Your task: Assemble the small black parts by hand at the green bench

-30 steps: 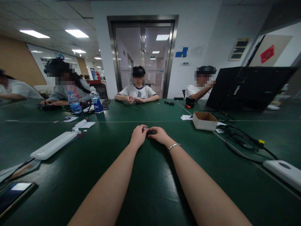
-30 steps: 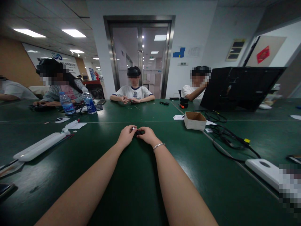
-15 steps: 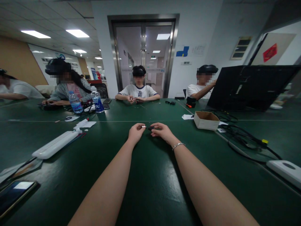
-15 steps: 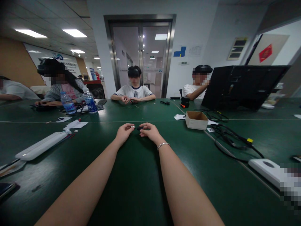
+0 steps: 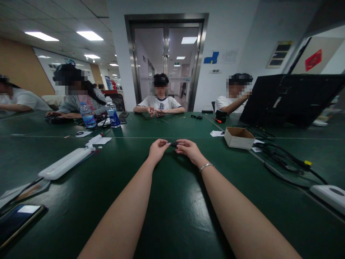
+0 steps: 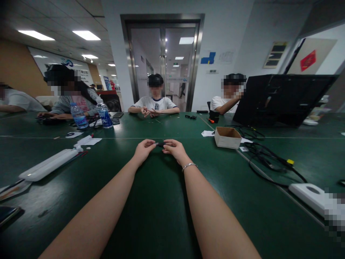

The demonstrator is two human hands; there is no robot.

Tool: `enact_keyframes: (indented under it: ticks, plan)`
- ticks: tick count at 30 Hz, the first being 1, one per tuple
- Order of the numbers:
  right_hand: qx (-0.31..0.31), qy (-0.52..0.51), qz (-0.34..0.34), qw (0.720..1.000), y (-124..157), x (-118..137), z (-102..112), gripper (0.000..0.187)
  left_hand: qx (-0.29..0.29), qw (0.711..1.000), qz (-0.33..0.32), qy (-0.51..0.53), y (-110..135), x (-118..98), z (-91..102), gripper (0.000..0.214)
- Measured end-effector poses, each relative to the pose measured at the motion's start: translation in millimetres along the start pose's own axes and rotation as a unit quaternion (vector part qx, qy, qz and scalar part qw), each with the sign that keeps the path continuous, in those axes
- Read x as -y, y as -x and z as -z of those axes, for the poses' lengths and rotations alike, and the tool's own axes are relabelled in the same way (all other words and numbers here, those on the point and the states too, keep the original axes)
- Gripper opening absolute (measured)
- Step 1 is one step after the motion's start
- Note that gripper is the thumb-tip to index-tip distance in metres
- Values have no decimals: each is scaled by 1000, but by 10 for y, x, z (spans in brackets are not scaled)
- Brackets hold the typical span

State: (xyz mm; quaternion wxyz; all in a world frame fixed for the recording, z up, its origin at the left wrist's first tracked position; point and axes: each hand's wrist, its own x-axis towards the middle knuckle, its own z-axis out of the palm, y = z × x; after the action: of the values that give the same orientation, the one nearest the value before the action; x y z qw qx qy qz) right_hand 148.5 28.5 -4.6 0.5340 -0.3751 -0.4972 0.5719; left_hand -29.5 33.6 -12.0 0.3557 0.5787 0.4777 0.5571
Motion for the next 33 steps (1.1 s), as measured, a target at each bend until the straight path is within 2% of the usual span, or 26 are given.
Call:
enact_keyframes:
  ticks: [16,27,33]
  plan:
    - [22,-9,-8,1000,25,28,2,23,38,999,11,9,-20,47,5,15]
    - [41,-6,-5,999,12,7,39,21,44,998,33,8,-12,21,-1,27]
    - [40,-15,-6,999,0,-8,44,23,47,998,34,-27,-7,25,-10,29]
